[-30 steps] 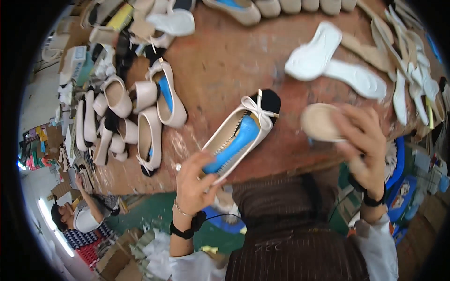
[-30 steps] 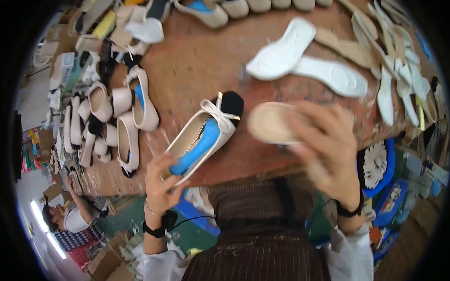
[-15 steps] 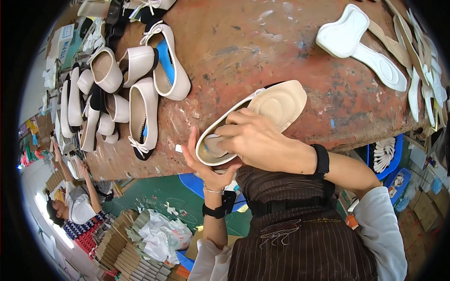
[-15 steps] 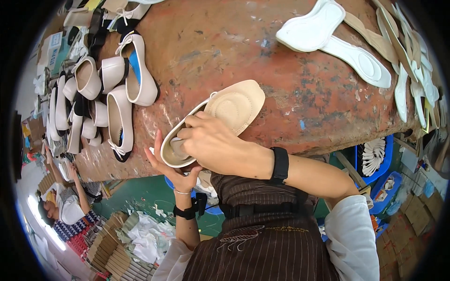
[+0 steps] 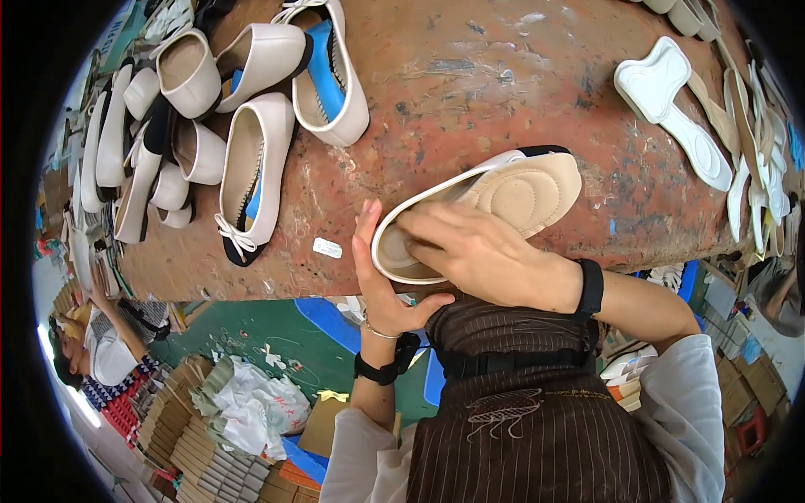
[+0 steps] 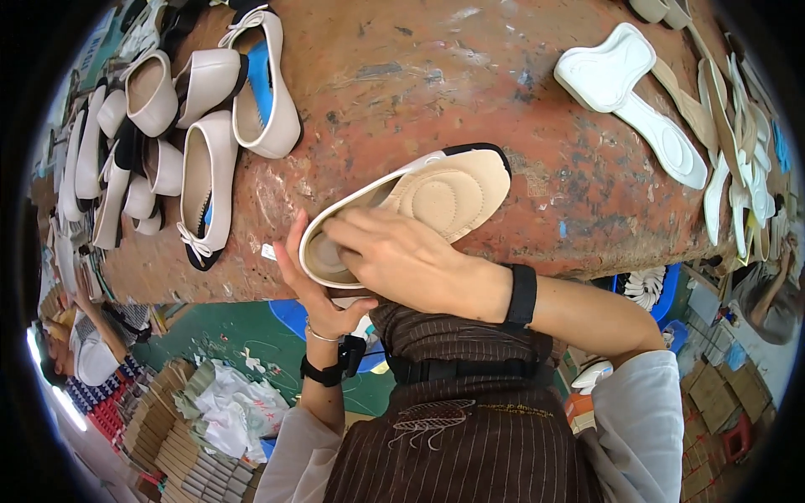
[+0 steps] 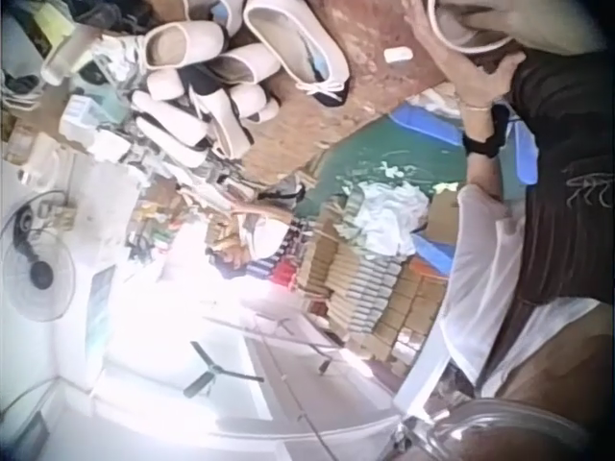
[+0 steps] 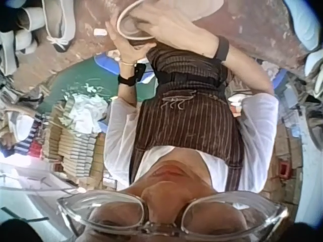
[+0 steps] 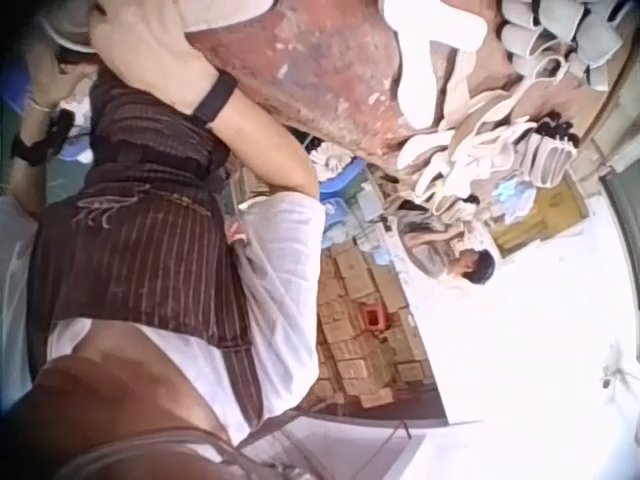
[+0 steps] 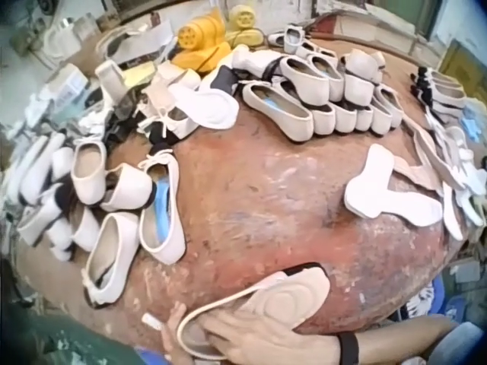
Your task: Inserting and pressing down cushioned insoles into assembled women's shoes.
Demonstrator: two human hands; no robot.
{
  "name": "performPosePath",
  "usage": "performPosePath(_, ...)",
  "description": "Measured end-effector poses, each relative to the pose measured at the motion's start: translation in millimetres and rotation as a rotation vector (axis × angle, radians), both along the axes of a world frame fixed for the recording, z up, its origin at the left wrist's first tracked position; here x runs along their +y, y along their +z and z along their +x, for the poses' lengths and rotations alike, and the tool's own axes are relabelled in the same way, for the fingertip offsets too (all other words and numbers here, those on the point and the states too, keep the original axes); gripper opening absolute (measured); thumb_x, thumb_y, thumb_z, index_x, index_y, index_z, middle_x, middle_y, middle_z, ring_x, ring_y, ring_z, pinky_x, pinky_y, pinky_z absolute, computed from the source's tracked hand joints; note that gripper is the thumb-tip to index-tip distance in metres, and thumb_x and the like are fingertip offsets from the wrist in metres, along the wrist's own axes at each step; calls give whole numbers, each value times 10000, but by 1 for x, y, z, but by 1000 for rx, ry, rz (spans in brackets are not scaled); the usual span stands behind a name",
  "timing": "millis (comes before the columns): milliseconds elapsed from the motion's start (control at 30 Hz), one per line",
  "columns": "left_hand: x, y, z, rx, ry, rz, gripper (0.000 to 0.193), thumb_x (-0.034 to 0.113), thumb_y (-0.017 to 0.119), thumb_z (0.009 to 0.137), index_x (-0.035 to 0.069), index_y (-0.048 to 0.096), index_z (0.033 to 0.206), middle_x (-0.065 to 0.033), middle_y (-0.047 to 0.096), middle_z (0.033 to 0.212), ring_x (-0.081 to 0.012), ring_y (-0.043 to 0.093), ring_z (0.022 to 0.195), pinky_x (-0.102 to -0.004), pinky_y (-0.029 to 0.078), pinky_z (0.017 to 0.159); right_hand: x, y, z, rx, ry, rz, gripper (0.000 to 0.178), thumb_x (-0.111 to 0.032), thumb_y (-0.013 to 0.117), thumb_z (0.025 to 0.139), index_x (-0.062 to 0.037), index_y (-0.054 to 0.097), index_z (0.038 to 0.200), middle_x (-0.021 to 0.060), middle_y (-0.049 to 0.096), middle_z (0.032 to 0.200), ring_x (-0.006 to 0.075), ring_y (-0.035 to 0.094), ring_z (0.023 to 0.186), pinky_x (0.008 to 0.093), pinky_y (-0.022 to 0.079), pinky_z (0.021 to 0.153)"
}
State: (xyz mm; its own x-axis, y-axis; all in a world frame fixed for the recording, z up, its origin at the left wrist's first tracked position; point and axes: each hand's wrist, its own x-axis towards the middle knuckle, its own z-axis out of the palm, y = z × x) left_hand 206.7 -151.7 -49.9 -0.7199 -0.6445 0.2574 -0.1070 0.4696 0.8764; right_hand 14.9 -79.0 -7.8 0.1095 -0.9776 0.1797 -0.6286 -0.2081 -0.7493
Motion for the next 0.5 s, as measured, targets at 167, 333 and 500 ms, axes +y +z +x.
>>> performPosePath(167, -9, 10, -5, 11, -39, -75, 806, 505, 665, 877, 59, 370, 1480, -305, 343, 1527, -472, 377, 1385, -538, 281, 1152, -5, -7, 8, 14, 138, -79, 328, -131, 623, 809, -32, 727, 1104, 135, 642, 1283, 282, 582, 1247, 392, 435, 1107)
performPosePath(333, -4, 10, -8, -62, 40, -72, 352, 279, 510, 972, 21, 500, 1211, -313, 402, 1484, -461, 441, 1327, -495, 347, 1104, 4, 7, 10, 240, 100, 7, 338, -169, 610, 818, -56, 730, 1113, 88, 679, 1256, 245, 591, 1254, 366, 384, 1143)
performPosePath(500, -3, 9, -12, -10, 93, -87, 286, 274, 495, 979, 19, 477, 1109, -317, 468, 1410, -444, 477, 1286, -502, 373, 1066, 28, 21, 3, 515, -73, 182, 257, -167, 584, 824, -96, 781, 974, 121, 698, 1221, 226, 610, 1239, 446, 207, 1230)
